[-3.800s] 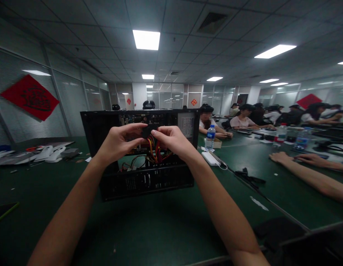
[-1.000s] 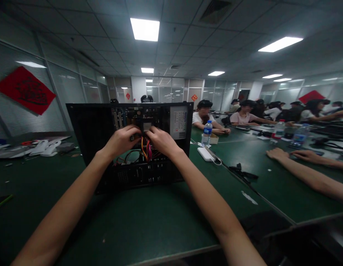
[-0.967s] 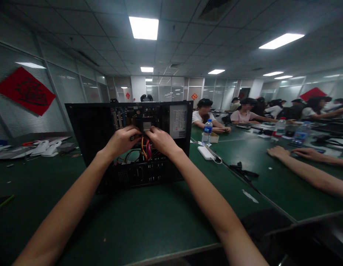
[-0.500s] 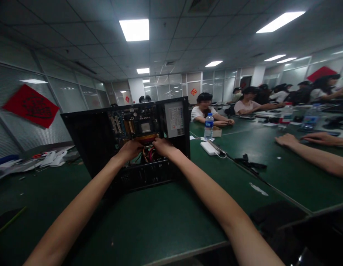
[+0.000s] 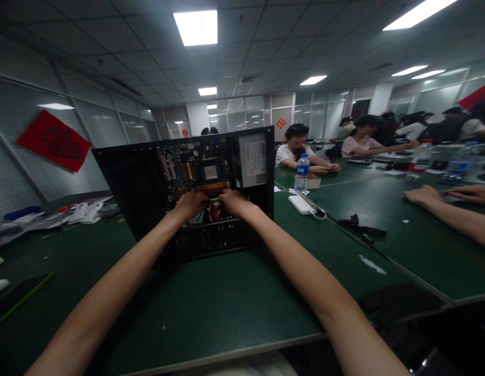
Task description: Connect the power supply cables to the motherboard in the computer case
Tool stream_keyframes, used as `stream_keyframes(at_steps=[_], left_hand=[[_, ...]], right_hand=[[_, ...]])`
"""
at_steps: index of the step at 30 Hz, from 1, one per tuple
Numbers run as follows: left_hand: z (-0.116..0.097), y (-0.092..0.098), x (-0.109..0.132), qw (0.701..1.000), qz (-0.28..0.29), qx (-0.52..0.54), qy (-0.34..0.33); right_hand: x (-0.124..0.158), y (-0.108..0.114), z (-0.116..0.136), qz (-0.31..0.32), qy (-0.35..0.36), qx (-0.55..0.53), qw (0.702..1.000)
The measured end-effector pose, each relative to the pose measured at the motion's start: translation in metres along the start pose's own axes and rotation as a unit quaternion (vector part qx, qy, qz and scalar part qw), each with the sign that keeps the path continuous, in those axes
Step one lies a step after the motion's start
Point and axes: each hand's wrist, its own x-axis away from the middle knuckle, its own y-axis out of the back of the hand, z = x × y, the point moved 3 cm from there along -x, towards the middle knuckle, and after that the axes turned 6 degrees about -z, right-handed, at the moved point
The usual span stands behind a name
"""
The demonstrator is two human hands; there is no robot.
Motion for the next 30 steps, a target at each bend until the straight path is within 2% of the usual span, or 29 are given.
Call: stream_keyframes(at_steps=[6, 22, 30], left_hand=[[0.002, -0.004, -0.001, 0.999, -0.028, 0.022, -0.016], [-0.002, -0.002, -0.002, 0.999, 0.003, -0.009, 0.041], [-0.002, -0.009, -0.005, 0.999, 0.006, -0.019, 0.039]], right_hand=[[0.001, 0.003, 0.002, -0.001, 0.006, -0.009, 1.000], [-0.001, 0.000, 0.003, 0.003, 0.006, -0.015, 1.000], [-0.017, -0.001, 0.008, -0.037, 0.086, 0.039, 0.995]])
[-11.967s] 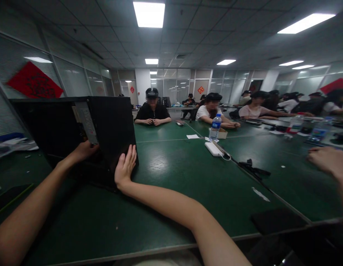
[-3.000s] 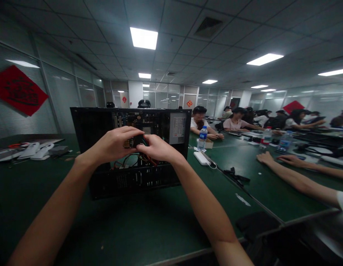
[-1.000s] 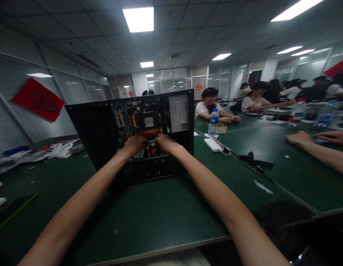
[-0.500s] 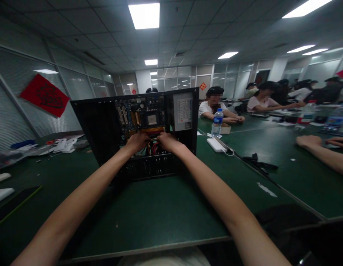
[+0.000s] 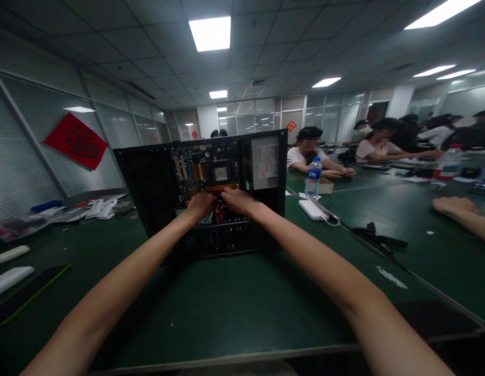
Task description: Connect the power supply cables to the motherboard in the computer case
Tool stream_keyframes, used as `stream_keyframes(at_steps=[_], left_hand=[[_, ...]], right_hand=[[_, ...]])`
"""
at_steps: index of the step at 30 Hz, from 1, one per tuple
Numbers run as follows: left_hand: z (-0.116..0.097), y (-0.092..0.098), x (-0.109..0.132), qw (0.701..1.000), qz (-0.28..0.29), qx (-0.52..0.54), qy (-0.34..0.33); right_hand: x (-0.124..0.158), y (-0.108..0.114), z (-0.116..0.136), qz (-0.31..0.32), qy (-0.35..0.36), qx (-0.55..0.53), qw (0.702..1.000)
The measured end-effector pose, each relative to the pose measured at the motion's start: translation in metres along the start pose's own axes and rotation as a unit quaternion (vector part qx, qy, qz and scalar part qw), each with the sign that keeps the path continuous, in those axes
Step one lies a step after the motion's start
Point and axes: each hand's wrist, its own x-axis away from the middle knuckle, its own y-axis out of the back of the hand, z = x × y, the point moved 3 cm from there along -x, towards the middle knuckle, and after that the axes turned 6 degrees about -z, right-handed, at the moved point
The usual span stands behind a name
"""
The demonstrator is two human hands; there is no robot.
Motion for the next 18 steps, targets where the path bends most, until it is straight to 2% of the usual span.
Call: stream_keyframes(at_steps=[5, 18], left_hand=[[0.000, -0.003, -0.001, 1.000, -0.003, 0.003, 0.002], [0.002, 0.002, 0.002, 1.000, 0.000, 0.029, 0.009]], right_hand=[[-0.009, -0.009, 0.002, 0.006, 0.052, 0.032, 0.998], [-0.011, -0.023, -0.003, -0.014, 0.089, 0.046, 0.995]])
